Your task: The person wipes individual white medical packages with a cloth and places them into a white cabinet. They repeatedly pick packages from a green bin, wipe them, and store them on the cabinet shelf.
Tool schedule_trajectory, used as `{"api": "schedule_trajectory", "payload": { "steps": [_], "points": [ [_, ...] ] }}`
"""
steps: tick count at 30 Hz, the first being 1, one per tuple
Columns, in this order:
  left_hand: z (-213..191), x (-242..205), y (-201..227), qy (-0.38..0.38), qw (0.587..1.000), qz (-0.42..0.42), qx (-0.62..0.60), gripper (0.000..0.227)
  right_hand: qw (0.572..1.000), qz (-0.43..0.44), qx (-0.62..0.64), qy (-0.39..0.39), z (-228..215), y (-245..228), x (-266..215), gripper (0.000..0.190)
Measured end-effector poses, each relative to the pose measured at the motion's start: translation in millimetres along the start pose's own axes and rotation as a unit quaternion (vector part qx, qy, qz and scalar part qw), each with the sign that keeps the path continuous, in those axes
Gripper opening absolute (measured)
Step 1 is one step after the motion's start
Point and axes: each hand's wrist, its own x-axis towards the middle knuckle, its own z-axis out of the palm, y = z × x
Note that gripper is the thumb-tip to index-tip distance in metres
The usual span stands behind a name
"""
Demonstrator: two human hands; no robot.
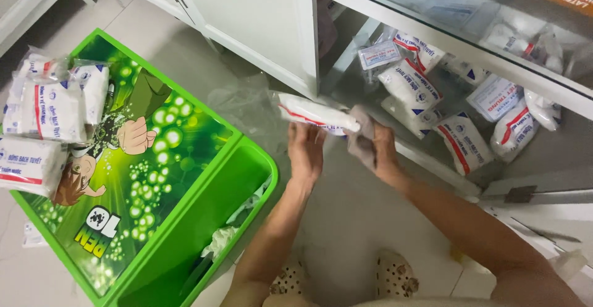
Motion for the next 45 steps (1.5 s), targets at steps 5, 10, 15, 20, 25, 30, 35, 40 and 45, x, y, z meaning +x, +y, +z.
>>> {"api": "schedule_trajectory", "payload": {
  "steps": [5,10,15,20,25,30,35,40,45],
  "points": [
    [19.9,-6.0,21.8,-0.032,0.986,-0.092,-0.135,0.077,0.677,-0.628,-0.378,-0.069,0.4,8.1,-11.5,0.055],
    [-51.1,10.3,-37.6,-0.208,0.905,-0.169,-0.331,0.078,0.691,-0.579,-0.406,-0.149,20.7,12.3,-31.3,0.081],
    [17.4,-16.0,-2.3,0.029,0.95,-0.309,-0.032,0.081,0.707,-0.434,-0.555,-0.062,39.1,-4.8,-20.7,0.088],
    [-5.4,-26.0,-31.6,-0.158,0.954,-0.255,0.01,0.065,0.738,-0.39,-0.547,0.065,25.0,-39.2,0.9,0.071],
    [-5.3,-26.4,-28.0,-0.156,0.913,-0.36,0.111,0.07,0.922,-0.299,-0.241,0.033,-38.4,16.0,87.7,0.044],
    [5.5,-21.1,-18.6,-0.081,0.919,-0.365,0.125,0.077,0.993,-0.01,0.059,-0.101,-92.4,-24.4,69.7,0.054],
    [16.2,-17.7,-30.7,-0.121,0.893,-0.431,0.049,0.079,0.991,0.128,0.011,-0.034,-125.1,2.6,87.5,0.055],
    [49.4,-24.5,-16.8,-0.152,0.903,-0.399,0.05,0.082,0.993,0.073,0.081,0.041,-206.2,-45.9,50.1,0.052],
    [38.9,-24.1,-17.9,-0.242,0.908,-0.343,-0.011,0.08,0.956,-0.114,0.177,0.206,-260.3,-15.7,116.8,0.039]
  ]
}}
